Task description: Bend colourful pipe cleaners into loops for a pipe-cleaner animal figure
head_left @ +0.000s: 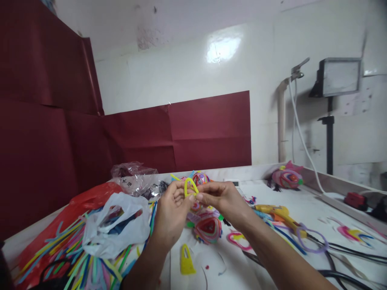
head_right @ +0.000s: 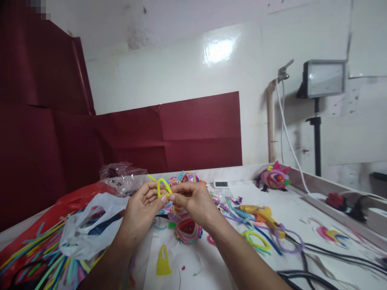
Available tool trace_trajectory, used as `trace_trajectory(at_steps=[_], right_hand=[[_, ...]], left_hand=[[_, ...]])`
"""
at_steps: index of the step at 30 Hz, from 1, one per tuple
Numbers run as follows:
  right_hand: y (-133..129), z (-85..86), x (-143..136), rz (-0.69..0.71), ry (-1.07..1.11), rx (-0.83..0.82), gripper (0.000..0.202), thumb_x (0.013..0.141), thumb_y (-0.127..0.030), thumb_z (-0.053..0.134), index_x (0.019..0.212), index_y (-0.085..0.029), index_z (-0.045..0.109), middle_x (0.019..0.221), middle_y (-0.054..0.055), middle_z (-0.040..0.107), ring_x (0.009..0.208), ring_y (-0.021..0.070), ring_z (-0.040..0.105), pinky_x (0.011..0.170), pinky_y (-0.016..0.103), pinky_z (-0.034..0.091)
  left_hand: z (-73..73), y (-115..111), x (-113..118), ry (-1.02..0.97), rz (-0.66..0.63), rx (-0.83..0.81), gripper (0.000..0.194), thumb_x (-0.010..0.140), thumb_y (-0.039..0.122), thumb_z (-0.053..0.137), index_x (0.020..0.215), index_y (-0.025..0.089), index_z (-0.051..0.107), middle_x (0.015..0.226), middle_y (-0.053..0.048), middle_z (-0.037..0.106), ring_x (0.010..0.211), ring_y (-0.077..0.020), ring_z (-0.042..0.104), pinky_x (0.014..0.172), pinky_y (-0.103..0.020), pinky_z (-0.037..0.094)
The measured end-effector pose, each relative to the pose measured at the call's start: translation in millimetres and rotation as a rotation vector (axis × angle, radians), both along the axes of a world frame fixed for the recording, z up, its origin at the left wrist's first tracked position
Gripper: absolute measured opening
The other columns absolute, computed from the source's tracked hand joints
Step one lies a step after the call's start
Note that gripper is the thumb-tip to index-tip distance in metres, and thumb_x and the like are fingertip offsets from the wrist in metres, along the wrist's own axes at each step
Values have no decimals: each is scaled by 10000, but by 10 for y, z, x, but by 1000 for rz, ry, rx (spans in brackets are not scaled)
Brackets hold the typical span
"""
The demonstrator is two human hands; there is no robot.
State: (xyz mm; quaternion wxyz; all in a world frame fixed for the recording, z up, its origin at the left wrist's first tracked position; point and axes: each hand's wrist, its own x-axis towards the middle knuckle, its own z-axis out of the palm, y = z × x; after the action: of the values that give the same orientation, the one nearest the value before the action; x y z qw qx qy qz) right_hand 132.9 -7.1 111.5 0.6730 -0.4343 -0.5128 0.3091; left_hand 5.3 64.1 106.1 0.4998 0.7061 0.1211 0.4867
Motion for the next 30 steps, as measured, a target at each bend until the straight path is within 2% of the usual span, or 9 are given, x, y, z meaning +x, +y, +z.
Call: trace_trajectory(at_steps=[7, 11, 16, 19, 25, 30], right_hand=[[18, -23, -10, -24, 32, 15, 253, 515, -293, 811, 708, -157, 721, 617, 1, 639, 532, 99, 493, 545, 256, 398], [27, -27, -28, -55, 59, 28, 278, 513, -296, 809, 726, -153, 702, 643, 3, 648, 535, 102, 509, 538, 255, 409], [29, -18, -65, -45, 74, 74, 294, 570, -357, 776, 745, -138, 685, 622, 9, 642, 553, 127, 559, 563, 273, 443], [28, -18, -69, -48, 67, 108, 272, 602, -355, 758, 751, -139, 685, 615, 12, 647, 553, 130, 568, 568, 274, 456], [-5, 34, 10, -107, 85, 146, 201, 624, -310, 743, 735, -148, 698, 633, 16, 670, 573, 128, 585, 547, 244, 461], [-36, 111, 67, -168, 107, 172, 189, 584, -300, 764, 685, -152, 704, 575, -6, 645, 516, 105, 559, 530, 232, 465]], left_hand=[[-12, 12, 18, -11, 43, 25, 178, 718, 188, 649, 879, 182, 572, 827, -29, 659, 717, -131, 615, 635, -210, 485], [-14, 1, 22, -29, 60, 35, 174, 721, 206, 651, 882, 187, 589, 836, -25, 653, 738, -134, 614, 655, -210, 486], [14, -20, 12, -18, 67, 52, 145, 738, 228, 634, 873, 179, 624, 790, -7, 629, 664, -108, 604, 644, -207, 493], [51, -24, 22, -35, 99, 84, 120, 723, 233, 646, 820, 163, 637, 831, -9, 591, 654, -104, 612, 627, -211, 505], [178, -77, 159, -26, 103, -45, 258, 670, 207, 690, 899, 151, 583, 768, 0, 623, 618, -115, 642, 582, -212, 519], [242, -150, 261, -76, 121, -81, 239, 647, 184, 693, 813, 138, 528, 659, 28, 606, 576, -128, 652, 530, -203, 519]])
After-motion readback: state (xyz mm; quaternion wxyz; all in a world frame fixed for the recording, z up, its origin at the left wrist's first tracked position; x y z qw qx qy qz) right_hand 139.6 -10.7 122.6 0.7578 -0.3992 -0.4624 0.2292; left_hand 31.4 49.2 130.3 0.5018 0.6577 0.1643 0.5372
